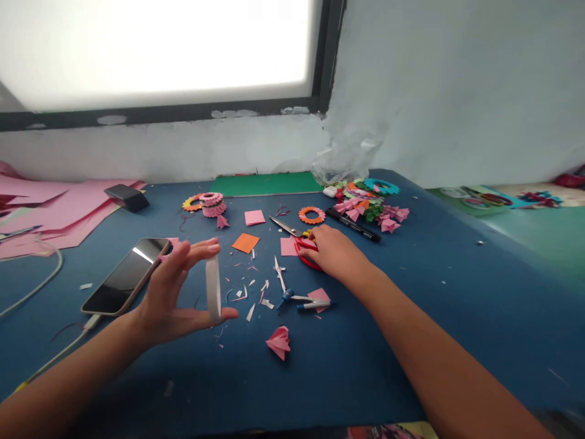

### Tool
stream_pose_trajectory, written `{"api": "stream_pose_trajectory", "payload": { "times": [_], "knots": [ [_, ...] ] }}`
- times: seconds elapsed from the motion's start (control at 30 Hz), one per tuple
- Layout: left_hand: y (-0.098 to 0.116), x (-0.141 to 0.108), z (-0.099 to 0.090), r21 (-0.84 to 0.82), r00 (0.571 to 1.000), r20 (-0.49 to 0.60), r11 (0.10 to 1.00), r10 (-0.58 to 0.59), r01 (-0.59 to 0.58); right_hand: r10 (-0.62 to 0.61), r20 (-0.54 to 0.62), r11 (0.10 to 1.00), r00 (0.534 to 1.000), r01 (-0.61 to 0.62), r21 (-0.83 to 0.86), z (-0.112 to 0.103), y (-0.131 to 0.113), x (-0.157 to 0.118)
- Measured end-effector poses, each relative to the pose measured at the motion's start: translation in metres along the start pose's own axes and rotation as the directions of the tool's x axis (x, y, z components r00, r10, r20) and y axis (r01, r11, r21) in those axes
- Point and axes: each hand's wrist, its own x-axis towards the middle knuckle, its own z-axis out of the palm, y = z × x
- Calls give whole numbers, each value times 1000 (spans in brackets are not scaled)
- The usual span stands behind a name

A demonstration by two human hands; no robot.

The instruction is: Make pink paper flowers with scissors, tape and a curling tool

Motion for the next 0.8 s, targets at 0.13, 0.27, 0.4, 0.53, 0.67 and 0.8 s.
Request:
{"api": "stream_pose_trajectory", "payload": {
  "times": [0.13, 0.27, 0.4, 0.53, 0.67, 0.8],
  "knots": [
    [4, 5, -5, 218, 960, -112, 949, 257, -229, 61, 29, 997, 998, -59, -42, 4, 12, 4],
    [15, 8, -7, 264, 933, -132, 919, 335, -293, 86, 45, 995, 995, -84, -57, 7, 16, 8],
    [27, 7, -5, 192, 948, -136, 946, 289, -261, 109, 13, 994, 994, -109, -27, 8, 18, 11],
    [31, 5, -6, 128, 963, -132, 968, 234, -218, 82, -77, 996, 994, -79, 38, 2, 17, 7],
    [23, 3, -11, 167, 952, -73, 945, 298, -282, 8, -194, 992, 981, 16, 123, -9, 10, 2],
    [10, 2, -7, 166, 961, -195, 972, 195, -164, -79, -307, 971, 948, 143, 193, -18, 3, -3]
  ]
}}
